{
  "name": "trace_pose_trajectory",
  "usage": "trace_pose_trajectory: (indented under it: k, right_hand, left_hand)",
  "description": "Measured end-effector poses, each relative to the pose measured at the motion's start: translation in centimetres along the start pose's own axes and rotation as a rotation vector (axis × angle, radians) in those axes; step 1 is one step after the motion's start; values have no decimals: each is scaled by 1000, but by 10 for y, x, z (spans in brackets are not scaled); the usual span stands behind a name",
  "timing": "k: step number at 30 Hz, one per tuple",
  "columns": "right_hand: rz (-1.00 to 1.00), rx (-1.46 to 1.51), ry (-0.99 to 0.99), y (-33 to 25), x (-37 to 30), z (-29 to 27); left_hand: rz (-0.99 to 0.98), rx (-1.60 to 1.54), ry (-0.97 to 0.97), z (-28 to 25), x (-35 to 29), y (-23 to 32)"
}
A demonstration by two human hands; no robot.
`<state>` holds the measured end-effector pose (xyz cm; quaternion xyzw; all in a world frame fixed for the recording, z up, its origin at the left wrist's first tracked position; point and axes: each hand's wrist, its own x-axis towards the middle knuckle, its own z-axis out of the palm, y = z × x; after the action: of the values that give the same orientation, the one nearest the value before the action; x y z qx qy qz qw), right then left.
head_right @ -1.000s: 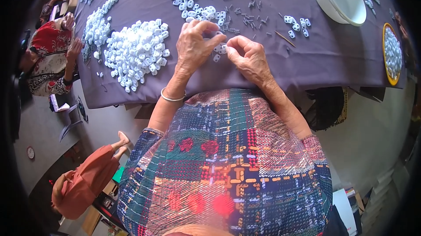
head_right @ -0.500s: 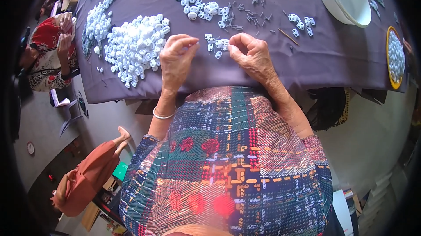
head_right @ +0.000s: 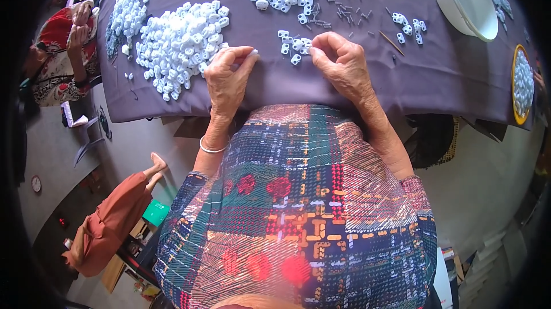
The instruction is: The person assembles plastic cord locks by hand, picking up plastic components and inserting springs into them.
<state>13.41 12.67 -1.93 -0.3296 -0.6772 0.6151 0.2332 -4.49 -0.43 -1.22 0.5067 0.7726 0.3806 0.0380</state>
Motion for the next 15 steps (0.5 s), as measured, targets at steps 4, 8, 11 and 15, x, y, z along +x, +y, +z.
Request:
trace_pose_trajectory:
  k: [4,8,11,15]
  right_hand:
    - [61,59,9,-10,-2,0]
    - [205,191,-45,-39,-6,9]
    - [199,232,-128,-50,-6,15]
    - [208,235,-126,-56,-3,22]
  left_hand:
    - [-628,-953,-168,-8,4,10]
    - [-911,-1399,-239,-5,2,7]
    - [-1015,-1553,-287,-4,2,15]
    - [-1018,-1580,-293,-2,0,21]
